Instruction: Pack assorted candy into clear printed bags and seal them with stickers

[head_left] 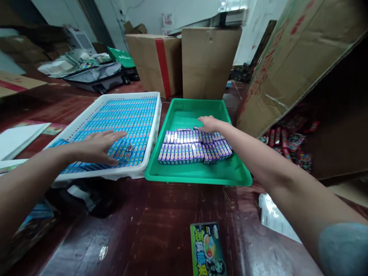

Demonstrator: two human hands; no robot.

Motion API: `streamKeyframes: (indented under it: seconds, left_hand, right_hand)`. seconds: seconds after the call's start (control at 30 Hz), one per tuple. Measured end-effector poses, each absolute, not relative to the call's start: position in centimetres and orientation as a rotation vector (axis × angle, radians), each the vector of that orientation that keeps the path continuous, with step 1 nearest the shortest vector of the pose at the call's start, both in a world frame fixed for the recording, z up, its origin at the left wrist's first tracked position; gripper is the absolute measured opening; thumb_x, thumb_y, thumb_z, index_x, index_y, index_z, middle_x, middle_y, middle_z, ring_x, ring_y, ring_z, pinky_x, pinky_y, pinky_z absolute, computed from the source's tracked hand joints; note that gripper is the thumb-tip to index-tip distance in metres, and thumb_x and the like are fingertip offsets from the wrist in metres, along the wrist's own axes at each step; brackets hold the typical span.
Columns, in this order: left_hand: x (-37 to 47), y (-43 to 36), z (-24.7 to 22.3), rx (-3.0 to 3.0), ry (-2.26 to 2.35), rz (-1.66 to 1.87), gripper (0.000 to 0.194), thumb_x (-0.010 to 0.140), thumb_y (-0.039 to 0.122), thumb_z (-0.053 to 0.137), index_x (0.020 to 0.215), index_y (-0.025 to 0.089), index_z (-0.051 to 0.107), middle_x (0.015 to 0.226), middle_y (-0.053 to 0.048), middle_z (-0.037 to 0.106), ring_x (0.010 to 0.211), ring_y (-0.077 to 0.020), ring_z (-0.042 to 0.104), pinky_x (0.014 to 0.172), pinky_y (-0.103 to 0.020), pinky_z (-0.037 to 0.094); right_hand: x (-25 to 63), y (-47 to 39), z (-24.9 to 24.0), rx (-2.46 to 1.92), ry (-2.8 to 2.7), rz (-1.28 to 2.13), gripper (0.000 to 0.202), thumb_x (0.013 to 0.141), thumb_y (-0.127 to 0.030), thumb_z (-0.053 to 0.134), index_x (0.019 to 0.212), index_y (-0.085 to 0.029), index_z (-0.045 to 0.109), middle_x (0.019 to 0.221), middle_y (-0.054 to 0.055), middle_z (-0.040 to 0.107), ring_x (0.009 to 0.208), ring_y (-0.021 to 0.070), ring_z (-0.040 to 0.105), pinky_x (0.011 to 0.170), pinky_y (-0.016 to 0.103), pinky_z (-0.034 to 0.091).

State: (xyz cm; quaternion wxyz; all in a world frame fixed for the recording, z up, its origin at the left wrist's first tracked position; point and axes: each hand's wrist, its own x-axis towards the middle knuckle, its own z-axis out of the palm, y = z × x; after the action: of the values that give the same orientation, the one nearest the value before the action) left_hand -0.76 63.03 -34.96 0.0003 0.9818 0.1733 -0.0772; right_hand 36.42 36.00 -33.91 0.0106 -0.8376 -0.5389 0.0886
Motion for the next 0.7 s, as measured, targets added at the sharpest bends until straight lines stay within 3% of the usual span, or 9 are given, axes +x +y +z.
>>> streamKeyframes:
  seconds: [0.17, 0.23, 0.33, 0.4, 0.47, 0.57, 0.67, 0.7]
  left_hand:
    - [1.0, 62.6, -36.5, 3.088, 0.422, -0.237, 0.086, 0.084, 0.079, 0.052, 0.138, 0.012, 0.056, 0.143, -0.014, 0.06, 0.145, -0.0356, 0.04, 0.115, -0.066, 0.018]
    - [1.4, 61.9, -35.7, 3.116, 0.458, -0.101, 0.094, 0.084, 0.086, 0.037, 0.132, 0.007, 0.058, 0.139, -0.016, 0.062, 0.141, -0.0354, 0.045, 0.114, -0.068, 0.016]
    - [1.5, 59.1, -33.1, 3.127, 0.483, 0.318, 0.102, 0.086, 0.081, 0.015, 0.134, -0.002, 0.05, 0.143, -0.017, 0.054, 0.139, -0.0377, 0.044, 0.113, -0.064, 0.019]
    - [1.7, 54.9, -31.8, 3.051, 0.353, 0.546, 0.096, 0.086, 0.076, 0.021, 0.142, 0.001, 0.042, 0.149, -0.01, 0.046, 0.141, -0.0383, 0.039, 0.113, -0.056, 0.023]
    - [2.1, 48.5, -31.7, 2.936, 0.123, 0.64, 0.088, 0.082, 0.071, 0.037, 0.148, 0.013, 0.039, 0.148, -0.004, 0.047, 0.14, -0.0387, 0.041, 0.114, -0.054, 0.023]
    - [2.7, 35.7, -33.5, 2.746, -0.142, 0.381, 0.085, 0.074, 0.05, 0.067, 0.15, 0.025, 0.042, 0.144, -0.01, 0.056, 0.128, -0.0404, 0.056, 0.117, -0.059, 0.028]
    - [3.6, 23.8, -36.5, 2.537, -0.298, 0.058, 0.086, 0.073, 0.04, 0.073, 0.153, 0.024, 0.044, 0.14, -0.018, 0.062, 0.122, -0.045, 0.059, 0.111, -0.061, 0.033]
    - [4.1, 21.1, -37.3, 2.525, -0.316, -0.021, 0.089, 0.072, 0.034, 0.075, 0.154, 0.022, 0.043, 0.142, -0.02, 0.061, 0.123, -0.046, 0.059, 0.111, -0.061, 0.033]
  right_hand:
    - [38.2, 38.3, -35.9, -2.675, -1.645, 0.323, 0.039, 0.094, -0.037, 0.068, 0.124, -0.013, 0.07, 0.123, 0.014, 0.072, 0.116, 0.0283, 0.065, 0.1, 0.038, 0.046]
    - [37.3, 37.9, -35.5, -2.672, -1.6, 0.224, 0.037, 0.099, -0.035, 0.059, 0.129, -0.015, 0.067, 0.124, 0.014, 0.071, 0.122, 0.0308, 0.061, 0.104, 0.044, 0.043]
    - [34.2, 34.7, -33.3, -2.639, -1.513, 0.005, 0.045, 0.107, -0.03, 0.036, 0.148, -0.015, 0.048, 0.137, 0.016, 0.061, 0.132, 0.0349, 0.05, 0.107, 0.051, 0.038]
    - [30.9, 30.2, -31.4, -2.558, -1.529, -0.169, 0.047, 0.107, -0.027, 0.031, 0.151, -0.014, 0.041, 0.135, 0.013, 0.058, 0.127, 0.0339, 0.053, 0.103, 0.049, 0.042]
    - [26.7, 24.0, -29.9, -2.584, -1.597, -0.191, 0.041, 0.103, -0.026, 0.037, 0.138, -0.012, 0.053, 0.12, 0.011, 0.062, 0.11, 0.0312, 0.062, 0.093, 0.046, 0.049]
    - [19.5, 13.4, -29.7, -2.839, -1.629, 0.074, 0.028, 0.097, -0.017, 0.045, 0.112, -0.015, 0.068, 0.097, 0.015, 0.067, 0.084, 0.0263, 0.065, 0.071, 0.038, 0.053]
    - [13.3, 4.4, -32.2, -3.002, -1.506, 0.355, 0.035, 0.087, -0.004, 0.049, 0.111, -0.018, 0.071, 0.091, 0.017, 0.071, 0.071, 0.0259, 0.065, 0.057, 0.037, 0.05]
    - [11.7, 2.2, -33.3, -3.007, -1.415, 0.411, 0.04, 0.086, -0.004, 0.051, 0.119, -0.017, 0.07, 0.096, 0.018, 0.072, 0.072, 0.0276, 0.067, 0.056, 0.038, 0.051]
